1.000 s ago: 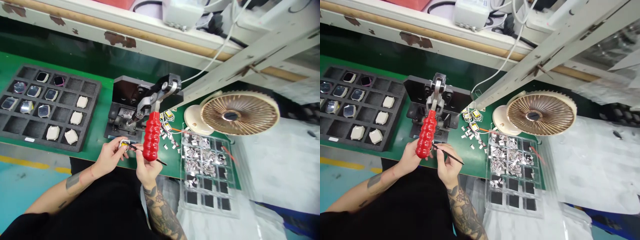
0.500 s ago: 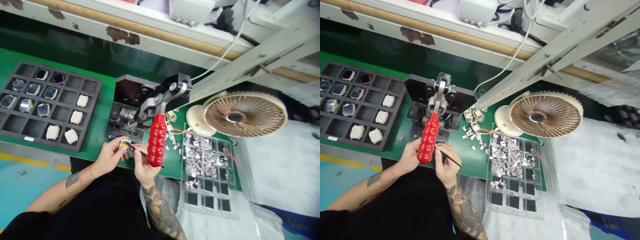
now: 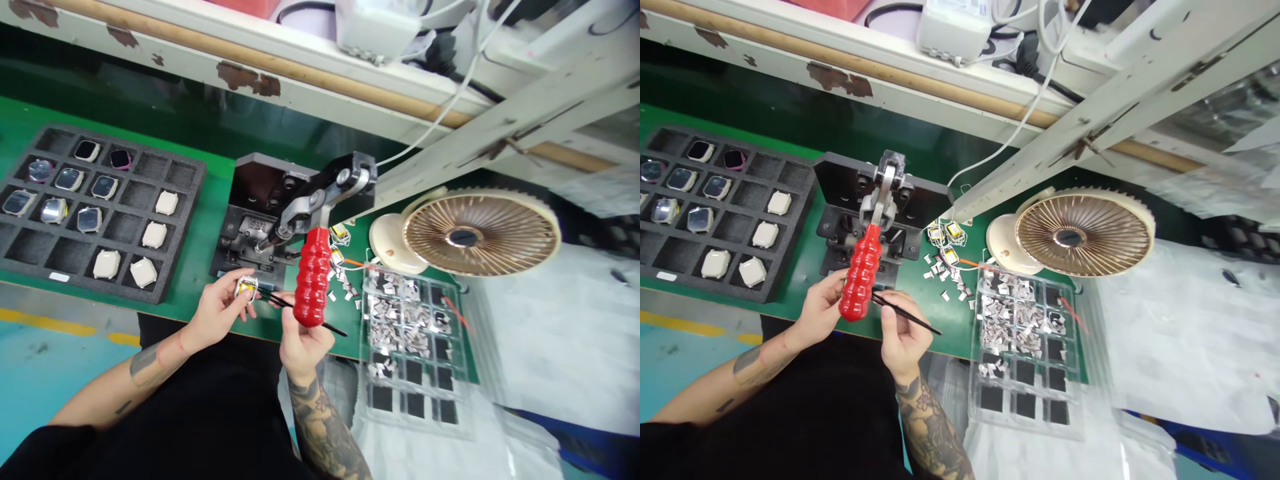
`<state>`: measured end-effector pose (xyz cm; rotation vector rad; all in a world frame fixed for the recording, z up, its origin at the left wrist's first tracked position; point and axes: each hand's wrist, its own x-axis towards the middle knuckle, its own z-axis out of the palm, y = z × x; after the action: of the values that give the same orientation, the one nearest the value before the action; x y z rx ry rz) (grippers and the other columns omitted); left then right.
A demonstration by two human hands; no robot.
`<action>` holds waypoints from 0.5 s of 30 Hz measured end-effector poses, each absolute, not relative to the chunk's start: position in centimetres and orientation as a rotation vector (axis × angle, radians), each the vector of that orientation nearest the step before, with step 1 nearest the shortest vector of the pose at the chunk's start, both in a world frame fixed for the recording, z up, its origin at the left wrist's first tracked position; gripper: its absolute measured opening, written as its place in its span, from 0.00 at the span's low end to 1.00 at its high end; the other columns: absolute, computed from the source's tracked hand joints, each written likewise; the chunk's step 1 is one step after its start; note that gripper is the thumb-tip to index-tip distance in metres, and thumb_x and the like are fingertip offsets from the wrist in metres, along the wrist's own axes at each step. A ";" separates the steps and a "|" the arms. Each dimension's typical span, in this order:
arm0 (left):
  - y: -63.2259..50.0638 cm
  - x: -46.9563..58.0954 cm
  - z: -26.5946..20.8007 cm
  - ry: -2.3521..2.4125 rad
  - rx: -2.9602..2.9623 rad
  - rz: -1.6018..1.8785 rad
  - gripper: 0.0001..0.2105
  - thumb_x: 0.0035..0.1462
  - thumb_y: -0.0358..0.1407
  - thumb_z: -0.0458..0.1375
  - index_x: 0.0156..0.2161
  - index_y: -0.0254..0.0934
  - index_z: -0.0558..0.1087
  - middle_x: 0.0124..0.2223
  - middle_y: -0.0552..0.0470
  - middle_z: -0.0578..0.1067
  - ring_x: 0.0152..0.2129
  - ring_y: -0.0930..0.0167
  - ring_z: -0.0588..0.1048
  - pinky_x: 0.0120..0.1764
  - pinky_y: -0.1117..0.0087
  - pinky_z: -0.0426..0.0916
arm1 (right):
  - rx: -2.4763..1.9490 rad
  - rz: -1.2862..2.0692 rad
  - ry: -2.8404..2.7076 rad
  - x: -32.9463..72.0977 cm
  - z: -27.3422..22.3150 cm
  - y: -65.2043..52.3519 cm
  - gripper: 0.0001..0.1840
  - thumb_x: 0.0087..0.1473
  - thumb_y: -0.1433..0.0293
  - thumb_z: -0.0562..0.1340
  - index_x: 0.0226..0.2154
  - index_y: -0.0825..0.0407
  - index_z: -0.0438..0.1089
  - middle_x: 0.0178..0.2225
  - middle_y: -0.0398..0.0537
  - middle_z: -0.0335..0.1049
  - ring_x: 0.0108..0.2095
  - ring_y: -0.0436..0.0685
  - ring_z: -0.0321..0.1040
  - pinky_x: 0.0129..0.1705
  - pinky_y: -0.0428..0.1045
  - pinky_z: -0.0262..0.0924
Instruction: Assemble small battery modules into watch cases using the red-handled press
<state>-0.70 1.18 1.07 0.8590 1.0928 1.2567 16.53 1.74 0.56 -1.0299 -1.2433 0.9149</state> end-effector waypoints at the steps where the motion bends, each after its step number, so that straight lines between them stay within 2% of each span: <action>1: 1.2 -0.7 1.1 1.096 0.867 1.249 0.24 0.69 0.44 0.69 0.63 0.34 0.76 0.35 0.48 0.84 0.25 0.69 0.82 0.29 0.71 0.76 | -1.039 0.922 -1.273 16.4 0.5 1.9 0.07 0.68 0.69 0.68 0.47 0.46 0.82 0.43 0.52 0.84 0.45 0.63 0.83 0.50 0.64 0.81; 6: 1.0 -0.8 0.8 1.088 0.893 1.239 0.23 0.68 0.42 0.69 0.63 0.35 0.76 0.33 0.51 0.82 0.26 0.68 0.82 0.30 0.70 0.77 | -1.050 0.961 -1.294 15.4 0.3 2.3 0.08 0.68 0.69 0.68 0.48 0.45 0.82 0.45 0.51 0.85 0.47 0.62 0.83 0.54 0.62 0.80; 15: 1.0 -0.9 0.7 1.090 0.881 1.245 0.24 0.67 0.44 0.70 0.62 0.36 0.77 0.33 0.49 0.83 0.26 0.67 0.82 0.30 0.69 0.77 | -1.111 1.032 -1.235 15.2 -0.5 2.4 0.08 0.68 0.65 0.69 0.47 0.47 0.82 0.45 0.52 0.84 0.44 0.60 0.83 0.50 0.59 0.81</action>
<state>-0.88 0.96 0.74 0.8808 1.0895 1.2452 15.18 2.39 -0.51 -1.1108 -1.2353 1.0321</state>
